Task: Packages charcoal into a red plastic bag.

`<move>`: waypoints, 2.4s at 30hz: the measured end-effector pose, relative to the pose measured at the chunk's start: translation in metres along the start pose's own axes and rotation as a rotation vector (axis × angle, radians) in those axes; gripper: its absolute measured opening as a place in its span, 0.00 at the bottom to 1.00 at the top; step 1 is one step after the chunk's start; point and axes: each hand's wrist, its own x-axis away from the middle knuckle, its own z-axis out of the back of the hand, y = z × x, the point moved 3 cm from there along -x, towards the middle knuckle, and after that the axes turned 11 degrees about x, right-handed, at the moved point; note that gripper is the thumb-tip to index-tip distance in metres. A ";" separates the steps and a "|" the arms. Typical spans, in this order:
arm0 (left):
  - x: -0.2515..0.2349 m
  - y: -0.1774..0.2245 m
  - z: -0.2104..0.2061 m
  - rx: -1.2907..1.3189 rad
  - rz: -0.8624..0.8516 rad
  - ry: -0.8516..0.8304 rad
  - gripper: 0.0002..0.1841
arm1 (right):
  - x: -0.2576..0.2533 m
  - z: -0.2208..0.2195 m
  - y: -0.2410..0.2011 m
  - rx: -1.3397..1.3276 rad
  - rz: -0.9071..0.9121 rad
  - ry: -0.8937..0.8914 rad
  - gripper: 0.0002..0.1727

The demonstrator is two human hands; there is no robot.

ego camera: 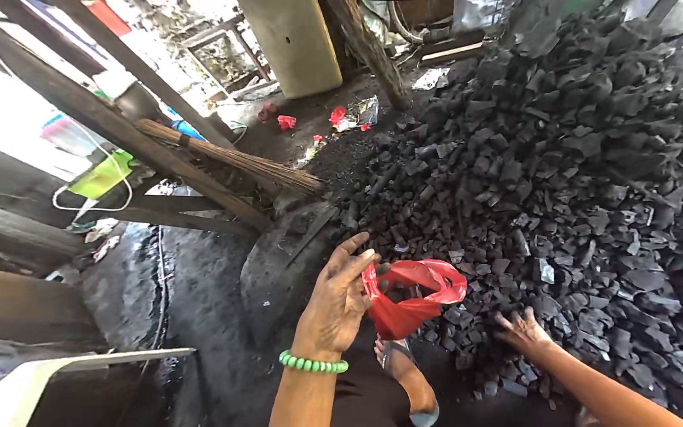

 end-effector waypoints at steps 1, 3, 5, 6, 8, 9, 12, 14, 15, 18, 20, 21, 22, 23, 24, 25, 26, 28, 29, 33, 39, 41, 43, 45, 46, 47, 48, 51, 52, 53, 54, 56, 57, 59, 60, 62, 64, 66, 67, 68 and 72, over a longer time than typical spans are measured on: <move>-0.001 -0.001 -0.001 0.001 0.003 -0.005 0.20 | -0.001 -0.001 0.002 -0.045 -0.027 0.011 0.37; -0.002 -0.002 -0.002 0.009 0.008 -0.008 0.20 | -0.001 -0.014 0.004 -0.095 -0.031 0.026 0.39; -0.003 -0.002 -0.005 0.009 0.011 -0.007 0.20 | 0.004 -0.029 0.002 -0.136 -0.001 0.036 0.39; -0.004 -0.002 -0.007 0.011 0.012 -0.011 0.20 | 0.007 -0.034 0.004 -0.146 0.012 0.034 0.37; -0.009 -0.003 -0.010 -0.004 0.015 -0.032 0.20 | 0.013 -0.037 0.011 -0.201 0.013 0.006 0.33; -0.011 -0.004 -0.012 -0.016 0.021 -0.048 0.20 | 0.015 -0.037 0.015 -0.237 0.005 -0.008 0.33; -0.017 -0.008 -0.017 -0.040 0.044 -0.077 0.21 | 0.010 -0.035 0.025 -0.355 -0.024 -0.015 0.35; -0.019 -0.012 -0.022 -0.071 0.059 -0.089 0.21 | 0.004 -0.032 0.029 -0.438 -0.040 0.022 0.33; -0.020 -0.015 -0.025 -0.091 0.064 -0.095 0.21 | 0.004 -0.027 0.031 -0.510 -0.057 0.068 0.32; -0.018 -0.024 -0.031 -0.172 0.066 -0.143 0.23 | 0.018 0.003 0.043 -0.945 -0.095 0.441 0.26; -0.017 -0.031 -0.036 -0.210 0.073 -0.196 0.25 | 0.038 0.038 0.045 -1.300 -0.077 0.747 0.26; -0.016 -0.034 -0.039 -0.217 0.087 -0.224 0.27 | 0.050 0.060 0.041 -1.444 -0.060 0.871 0.27; -0.015 -0.037 -0.042 -0.216 0.103 -0.250 0.29 | 0.064 0.083 0.033 -1.545 -0.027 0.986 0.27; -0.014 -0.039 -0.046 -0.210 0.119 -0.275 0.30 | 0.076 0.105 0.021 -1.577 0.014 1.104 0.26; -0.013 -0.041 -0.049 -0.203 0.128 -0.294 0.31 | 0.086 0.124 0.008 -1.522 0.058 1.228 0.25; -0.012 -0.042 -0.052 -0.190 0.135 -0.308 0.32 | 0.090 0.138 -0.005 -1.381 0.104 1.363 0.23; -0.012 -0.043 -0.054 -0.173 0.137 -0.317 0.33 | 0.088 0.147 -0.018 -1.171 0.142 1.483 0.21; -0.011 -0.042 -0.057 -0.138 0.127 -0.318 0.33 | 0.074 0.150 -0.039 -0.702 0.224 1.539 0.16; -0.010 -0.041 -0.057 -0.122 0.118 -0.307 0.33 | 0.069 0.146 -0.045 -0.534 0.293 1.414 0.17; -0.007 -0.040 -0.054 -0.057 0.151 -0.243 0.28 | 0.078 0.150 -0.034 -0.413 0.424 0.412 0.30; -0.005 -0.039 -0.049 -0.069 0.168 -0.264 0.30 | 0.089 0.077 0.061 -1.383 -0.098 0.931 0.09; -0.006 -0.036 -0.045 -0.063 0.148 -0.259 0.30 | 0.066 0.012 0.084 -1.139 -0.609 0.831 0.28; -0.008 -0.034 -0.040 -0.061 0.126 -0.252 0.30 | 0.042 -0.034 0.078 -1.043 -0.763 0.620 0.50; -0.009 -0.033 -0.036 -0.072 0.110 -0.232 0.30 | 0.024 -0.046 0.050 -0.976 -0.768 0.503 0.51; -0.010 -0.033 -0.034 -0.079 0.105 -0.218 0.29 | 0.018 -0.043 0.035 -0.934 -0.781 0.442 0.48; -0.011 -0.033 -0.032 -0.089 0.099 -0.209 0.29 | 0.014 -0.040 0.021 -0.898 -0.783 0.417 0.45; -0.012 -0.034 -0.031 -0.098 0.094 -0.196 0.30 | 0.012 -0.040 0.010 -0.868 -0.763 0.405 0.43; -0.016 -0.033 -0.028 -0.116 0.086 -0.187 0.32 | 0.005 -0.042 0.006 -0.799 -0.667 0.309 0.42; -0.016 -0.033 -0.027 -0.115 0.080 -0.188 0.31 | 0.003 -0.045 0.011 -0.781 -0.642 0.297 0.42; -0.017 -0.032 -0.025 -0.118 0.075 -0.188 0.31 | 0.002 -0.048 0.016 -0.775 -0.618 0.296 0.42; -0.017 -0.032 -0.024 -0.121 0.073 -0.187 0.31 | 0.001 -0.051 0.020 -0.773 -0.603 0.311 0.42; -0.018 -0.031 -0.022 -0.125 0.081 -0.175 0.30 | 0.003 -0.058 0.027 -0.797 -0.595 0.381 0.43; -0.019 -0.031 -0.021 -0.126 0.081 -0.168 0.30 | 0.004 -0.059 0.030 -0.832 -0.585 0.435 0.43; -0.018 -0.032 -0.021 -0.130 0.089 -0.163 0.29 | 0.009 -0.057 0.038 -0.998 -0.562 0.542 0.43; -0.017 -0.032 -0.022 -0.134 0.096 -0.166 0.29 | 0.014 -0.052 0.043 -1.145 -0.542 0.592 0.42; -0.016 -0.034 -0.025 -0.144 0.113 -0.184 0.29 | 0.026 -0.038 0.052 -1.517 -0.494 0.675 0.41; -0.015 -0.039 -0.031 -0.163 0.127 -0.210 0.29 | 0.039 -0.018 0.058 -1.915 -0.365 0.737 0.38; -0.013 -0.045 -0.041 -0.175 0.140 -0.252 0.29 | 0.054 0.005 0.064 -2.208 -0.037 0.742 0.39; -0.012 -0.049 -0.046 -0.183 0.147 -0.287 0.30 | 0.064 0.019 0.065 -2.286 0.172 0.739 0.41; -0.011 -0.052 -0.051 -0.202 0.155 -0.326 0.30 | 0.074 0.037 0.064 -2.305 0.393 0.731 0.38; -0.005 -0.059 -0.068 -0.221 0.197 -0.472 0.33 | 0.095 0.107 0.041 -1.824 0.765 0.572 0.31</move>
